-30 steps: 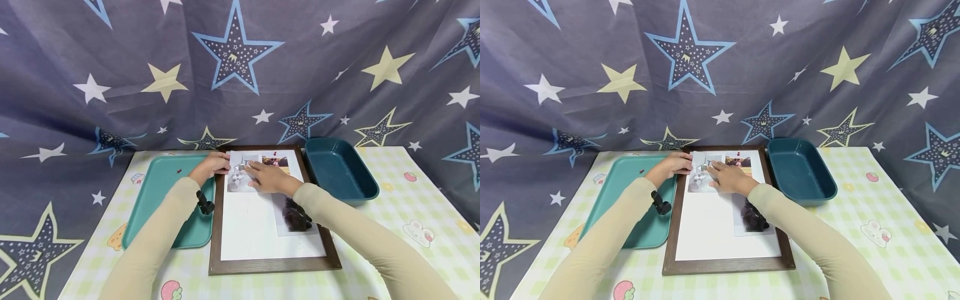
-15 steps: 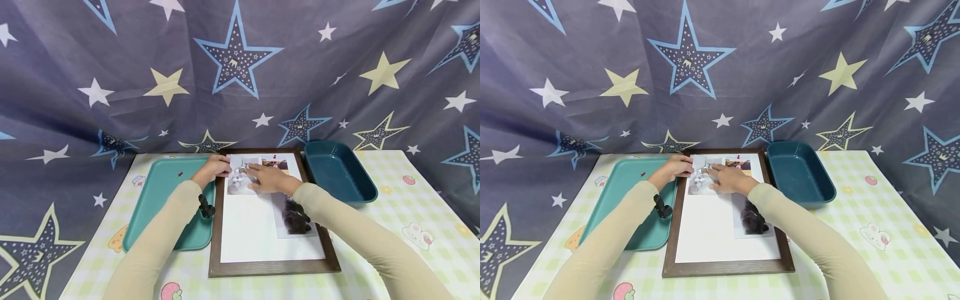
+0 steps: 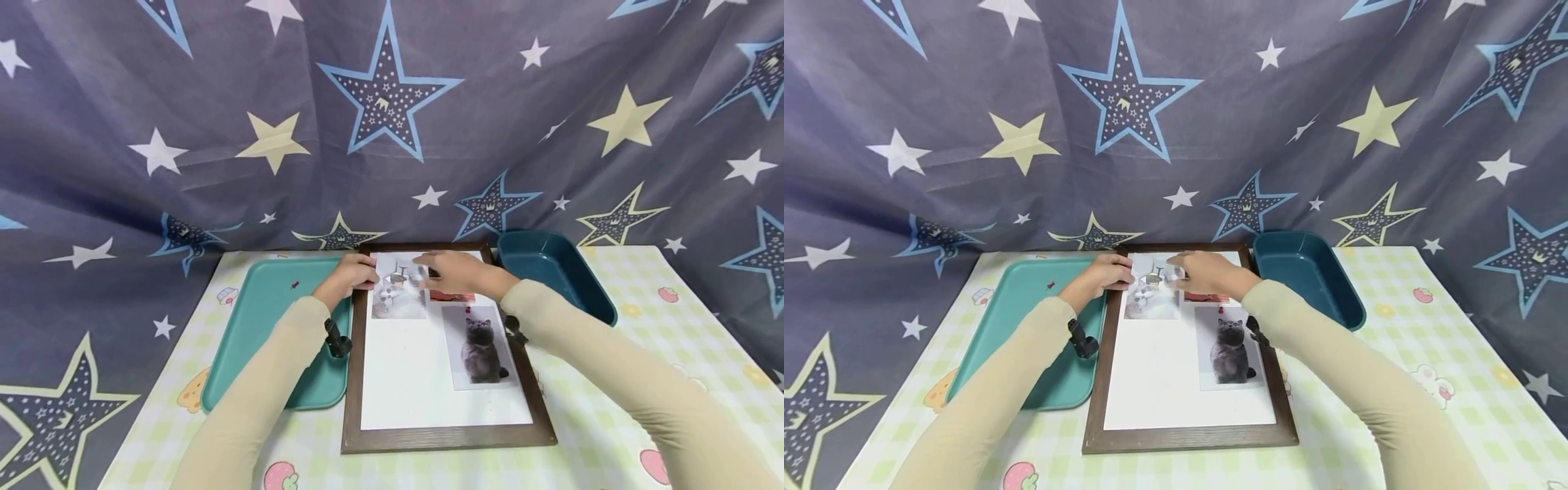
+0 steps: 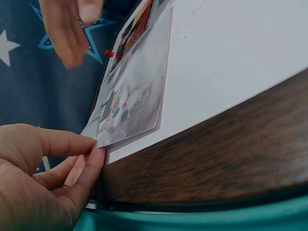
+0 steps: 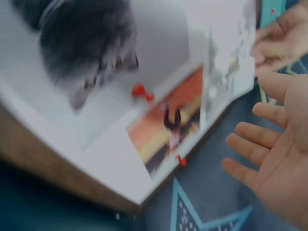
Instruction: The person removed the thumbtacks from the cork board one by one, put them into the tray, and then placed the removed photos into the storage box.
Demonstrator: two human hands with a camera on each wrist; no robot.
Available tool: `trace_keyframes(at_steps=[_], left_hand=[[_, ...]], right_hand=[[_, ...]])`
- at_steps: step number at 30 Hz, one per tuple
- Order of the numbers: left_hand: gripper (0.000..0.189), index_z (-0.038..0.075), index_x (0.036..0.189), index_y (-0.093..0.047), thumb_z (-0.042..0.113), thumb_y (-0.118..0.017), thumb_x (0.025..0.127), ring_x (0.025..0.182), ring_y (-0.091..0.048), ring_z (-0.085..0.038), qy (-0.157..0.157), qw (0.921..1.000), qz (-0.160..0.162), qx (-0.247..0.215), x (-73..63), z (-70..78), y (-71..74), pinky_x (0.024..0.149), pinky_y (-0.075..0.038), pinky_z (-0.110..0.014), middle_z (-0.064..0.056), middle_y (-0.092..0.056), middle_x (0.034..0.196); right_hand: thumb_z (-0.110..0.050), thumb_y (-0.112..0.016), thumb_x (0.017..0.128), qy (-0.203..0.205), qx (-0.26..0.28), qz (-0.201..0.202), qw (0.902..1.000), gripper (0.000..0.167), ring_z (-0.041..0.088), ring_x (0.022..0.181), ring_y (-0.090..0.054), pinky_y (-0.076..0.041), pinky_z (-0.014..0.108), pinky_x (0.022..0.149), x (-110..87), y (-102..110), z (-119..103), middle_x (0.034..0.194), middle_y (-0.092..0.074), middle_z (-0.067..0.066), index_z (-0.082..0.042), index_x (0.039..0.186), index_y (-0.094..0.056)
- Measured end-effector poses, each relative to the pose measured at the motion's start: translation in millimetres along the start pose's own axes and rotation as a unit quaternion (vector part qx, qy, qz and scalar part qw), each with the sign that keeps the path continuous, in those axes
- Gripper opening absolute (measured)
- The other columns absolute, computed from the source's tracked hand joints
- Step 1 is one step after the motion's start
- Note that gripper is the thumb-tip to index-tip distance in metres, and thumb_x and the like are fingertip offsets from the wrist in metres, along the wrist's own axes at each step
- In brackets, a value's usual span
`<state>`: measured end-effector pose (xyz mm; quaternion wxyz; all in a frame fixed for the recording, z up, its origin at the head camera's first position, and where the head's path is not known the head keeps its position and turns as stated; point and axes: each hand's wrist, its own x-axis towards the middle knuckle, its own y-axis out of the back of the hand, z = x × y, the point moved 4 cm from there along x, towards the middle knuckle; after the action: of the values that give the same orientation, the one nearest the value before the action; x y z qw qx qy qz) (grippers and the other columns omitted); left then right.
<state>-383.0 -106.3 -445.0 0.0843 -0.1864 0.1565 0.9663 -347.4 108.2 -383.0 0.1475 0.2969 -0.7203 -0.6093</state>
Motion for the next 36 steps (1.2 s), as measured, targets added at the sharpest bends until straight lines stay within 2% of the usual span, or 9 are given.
trace_keyframes(at_steps=[2,5,9,12,16,22,27,31,36], left_hand=[[0.049,0.001,0.143,-0.054,-0.003,-0.063,0.095,0.096,-0.065,-0.02,0.001,1.0,-0.003,0.002,-0.7,-0.6,0.2,0.086,-0.06,-0.028,-0.021,-0.055,0.14],[0.049,0.001,0.143,-0.054,-0.003,-0.062,0.095,0.101,-0.065,-0.023,-0.004,1.0,-0.005,0.003,-1.6,-0.2,0.2,0.091,-0.06,-0.031,-0.022,-0.055,0.14],[0.048,0.002,0.143,-0.054,-0.002,-0.062,0.096,0.109,-0.065,-0.027,-0.01,0.9999,-0.005,0.002,-2.2,1.4,0.1,0.096,-0.059,-0.034,-0.021,-0.054,0.141],[0.049,0.002,0.144,-0.053,-0.001,-0.061,0.096,0.115,-0.064,-0.03,-0.012,0.9999,-0.008,0.003,-2.4,1.5,0.0,0.096,-0.059,-0.034,-0.021,-0.053,0.142],[0.049,0.003,0.145,-0.053,-0.001,-0.061,0.096,0.119,-0.063,-0.032,-0.014,0.9998,-0.012,0.003,-1.7,0.0,-0.2,0.095,-0.059,-0.033,-0.021,-0.054,0.142],[0.049,0.003,0.144,-0.053,-0.001,-0.062,0.097,0.122,-0.063,-0.034,-0.016,0.9998,-0.011,0.001,-0.8,-3.4,0.0,0.096,-0.059,-0.033,-0.022,-0.054,0.141],[0.048,0.002,0.144,-0.053,-0.002,-0.062,0.097,0.123,-0.062,-0.033,-0.02,0.9997,-0.012,0.001,-1.5,-3.7,0.2,0.097,-0.059,-0.033,-0.022,-0.054,0.141],[0.048,0.002,0.144,-0.053,-0.002,-0.062,0.096,0.121,-0.063,-0.033,-0.023,0.9997,-0.011,-0.001,-1.7,-3.7,0.4,0.096,-0.059,-0.033,-0.022,-0.054,0.14],[0.048,0.003,0.144,-0.054,-0.002,-0.062,0.096,0.121,-0.063,-0.033,-0.021,0.9997,-0.011,-0.003,-0.8,-4.4,1.4,0.096,-0.059,-0.033,-0.021,-0.055,0.14]], right_hand=[[-0.033,-0.062,0.103,0.004,-0.01,0.02,0.9997,0.055,0.031,0.111,-0.069,-0.056,0.046,0.095,-8.4,10.1,6.0,0.15,-0.055,0.014,-0.011,0.151,-0.05],[-0.031,-0.064,0.102,0.002,-0.025,0.048,0.9985,0.053,0.032,0.118,-0.067,-0.056,0.049,0.099,-22.9,26.6,18.1,0.146,-0.059,0.016,-0.008,0.148,-0.054],[-0.025,-0.064,0.102,-0.009,-0.036,0.077,0.9964,0.049,0.033,0.095,-0.071,-0.059,0.049,0.086,-45.3,48.2,39.8,0.145,-0.057,0.021,-0.004,0.145,-0.055],[-0.021,-0.065,0.101,-0.032,-0.048,0.095,0.9939,0.048,0.034,0.087,-0.07,-0.058,0.049,0.077,-64.0,62.1,59.9,0.143,-0.058,0.025,-0.003,0.144,-0.056],[-0.016,-0.069,0.097,-0.064,-0.061,0.118,0.9891,0.046,0.04,0.106,-0.069,-0.057,0.055,0.086,-89.4,74.3,89.1,0.135,-0.063,0.027,0.001,0.139,-0.059],[-0.01,-0.072,0.092,-0.085,-0.045,0.14,0.9854,0.039,0.045,0.103,-0.069,-0.056,0.058,0.085,-123.3,76.4,133.5,0.121,-0.069,0.03,0.008,0.126,-0.065],[-0.007,-0.072,0.09,-0.117,-0.012,0.132,0.9843,0.035,0.047,0.099,-0.069,-0.055,0.061,0.087,-140.1,71.4,170.1,0.108,-0.07,0.034,0.014,0.117,-0.065],[-0.007,-0.072,0.088,-0.153,0.035,0.115,0.9809,0.038,0.047,0.095,-0.071,-0.056,0.058,0.086,-148.3,65.3,195.0,0.106,-0.07,0.036,0.019,0.115,-0.063],[-0.005,-0.067,0.093,-0.213,0.157,0.075,0.9615,0.043,0.043,0.09,-0.073,-0.062,0.049,0.07,-156.9,56.9,215.8,0.109,-0.067,0.039,0.023,0.123,-0.056]])
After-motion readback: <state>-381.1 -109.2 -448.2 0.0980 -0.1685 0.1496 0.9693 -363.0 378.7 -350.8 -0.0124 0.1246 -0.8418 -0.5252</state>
